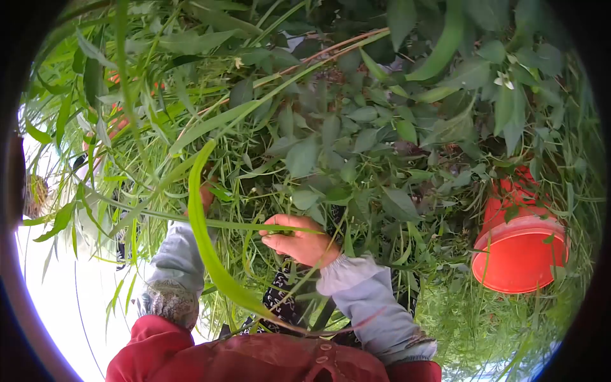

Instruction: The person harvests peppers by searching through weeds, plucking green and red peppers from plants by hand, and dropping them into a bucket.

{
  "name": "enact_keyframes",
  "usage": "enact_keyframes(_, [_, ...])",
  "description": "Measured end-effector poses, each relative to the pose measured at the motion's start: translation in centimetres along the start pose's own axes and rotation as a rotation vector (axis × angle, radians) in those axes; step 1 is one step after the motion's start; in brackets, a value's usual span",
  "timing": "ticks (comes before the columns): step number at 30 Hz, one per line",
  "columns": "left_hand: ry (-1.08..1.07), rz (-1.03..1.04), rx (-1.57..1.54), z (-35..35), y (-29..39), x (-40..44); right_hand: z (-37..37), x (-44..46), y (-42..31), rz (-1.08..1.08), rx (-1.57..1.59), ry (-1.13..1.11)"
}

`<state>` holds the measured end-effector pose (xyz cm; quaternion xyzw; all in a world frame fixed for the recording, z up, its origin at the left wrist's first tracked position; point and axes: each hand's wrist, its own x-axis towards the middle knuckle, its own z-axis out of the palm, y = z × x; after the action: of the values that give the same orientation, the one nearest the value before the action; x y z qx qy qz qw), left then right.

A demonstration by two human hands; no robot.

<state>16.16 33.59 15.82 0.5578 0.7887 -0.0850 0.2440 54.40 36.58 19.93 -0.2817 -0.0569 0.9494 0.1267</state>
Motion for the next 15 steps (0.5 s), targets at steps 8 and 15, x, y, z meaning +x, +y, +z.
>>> enact_keyframes(8, [-0.221, 0.571, 0.282, -5.5, 22.0, -0.1, -0.9, -3.3, 2.5, -0.198, -0.017, 0.06])
enact_keyframes(15, [-0.886, 0.3, -0.723, -4.1, 46.3, -8.2, -3.2, -22.3, -0.3, -0.112, 0.254, 0.194])
